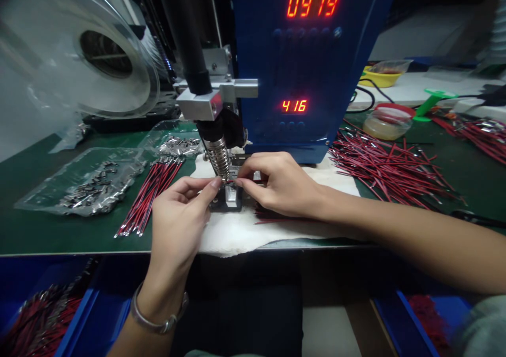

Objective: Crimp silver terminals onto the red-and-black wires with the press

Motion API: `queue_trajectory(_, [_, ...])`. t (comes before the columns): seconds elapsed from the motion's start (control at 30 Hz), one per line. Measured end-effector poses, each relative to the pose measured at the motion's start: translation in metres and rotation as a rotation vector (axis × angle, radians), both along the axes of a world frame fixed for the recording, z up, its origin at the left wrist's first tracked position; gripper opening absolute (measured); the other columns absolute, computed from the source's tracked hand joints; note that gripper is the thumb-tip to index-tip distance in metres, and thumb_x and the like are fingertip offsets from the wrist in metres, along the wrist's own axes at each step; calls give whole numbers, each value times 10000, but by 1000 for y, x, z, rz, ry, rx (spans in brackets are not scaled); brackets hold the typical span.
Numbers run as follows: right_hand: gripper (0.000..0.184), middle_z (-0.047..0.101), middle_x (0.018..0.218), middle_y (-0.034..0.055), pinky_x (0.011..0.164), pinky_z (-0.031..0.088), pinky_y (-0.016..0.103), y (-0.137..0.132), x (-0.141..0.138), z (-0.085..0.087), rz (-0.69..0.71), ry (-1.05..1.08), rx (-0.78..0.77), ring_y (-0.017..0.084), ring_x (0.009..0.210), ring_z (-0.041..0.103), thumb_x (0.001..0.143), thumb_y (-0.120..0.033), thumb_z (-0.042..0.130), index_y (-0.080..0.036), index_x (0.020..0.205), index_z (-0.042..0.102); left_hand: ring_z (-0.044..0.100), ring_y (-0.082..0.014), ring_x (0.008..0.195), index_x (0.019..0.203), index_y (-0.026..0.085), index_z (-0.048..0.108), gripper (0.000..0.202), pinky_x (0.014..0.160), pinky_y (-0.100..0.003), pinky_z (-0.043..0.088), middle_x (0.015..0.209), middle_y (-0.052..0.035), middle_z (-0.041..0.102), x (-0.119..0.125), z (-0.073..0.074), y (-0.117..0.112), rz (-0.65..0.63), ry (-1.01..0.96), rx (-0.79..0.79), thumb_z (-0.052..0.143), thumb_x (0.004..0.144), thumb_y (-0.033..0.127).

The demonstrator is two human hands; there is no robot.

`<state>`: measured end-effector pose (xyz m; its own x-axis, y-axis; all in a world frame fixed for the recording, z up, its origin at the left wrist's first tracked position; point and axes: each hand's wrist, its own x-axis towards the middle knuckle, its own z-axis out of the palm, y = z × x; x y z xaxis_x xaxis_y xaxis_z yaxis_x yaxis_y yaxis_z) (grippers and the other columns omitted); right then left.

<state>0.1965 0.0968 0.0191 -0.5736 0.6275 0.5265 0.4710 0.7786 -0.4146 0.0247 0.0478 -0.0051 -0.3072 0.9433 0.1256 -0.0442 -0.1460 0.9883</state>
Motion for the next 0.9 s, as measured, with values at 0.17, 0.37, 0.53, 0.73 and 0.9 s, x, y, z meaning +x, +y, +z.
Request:
queue_trajectory(0.17, [73, 663, 751, 31, 600, 426, 222, 1, 1, -1, 15, 0, 14, 113, 650, 567, 832, -177, 604, -145, 818, 668, 340, -37, 420, 754, 134, 662, 219, 429, -190, 303, 634, 6, 591, 0, 1, 0, 0, -4, -10, 753, 705, 327])
queue_trajectory(0.37, [73, 665, 763, 36, 592, 434, 224, 1, 2, 0, 42, -9, 22, 112, 642, 560, 818, -170, 615, -149, 837, 682, 381, -41, 413, 760, 138, 649, 218, 422, -193, 318, 659, 2, 605, 0, 1, -1, -4, 26, -1, 744, 719, 330])
queue_trajectory(0.53, [72, 671, 744, 35, 585, 438, 223, 1, 2, 2, 42, -1, 32, 108, 627, 565, 813, -172, 622, -141, 813, 687, 427, -47, 420, 770, 146, 641, 207, 433, -188, 344, 667, -1, 616, 0, 1, 0, 6, 51, 8, 740, 728, 323])
queue_trajectory(0.73, [66, 667, 743, 38, 603, 444, 230, 2, 3, 2, 52, -7, 30, 114, 640, 571, 804, -172, 632, -141, 808, 690, 432, -37, 435, 857, 159, 658, 203, 432, -184, 343, 787, -22, 654, -2, -2, -1, -3, 46, 42, 719, 750, 320])
queue_trajectory(0.9, [66, 664, 740, 45, 602, 448, 235, 1, 2, 4, 63, -19, 35, 123, 649, 580, 808, -161, 620, -143, 801, 684, 390, -31, 415, 855, 154, 668, 186, 387, -181, 282, 748, -15, 639, -2, -3, 0, -17, 75, 58, 694, 776, 321])
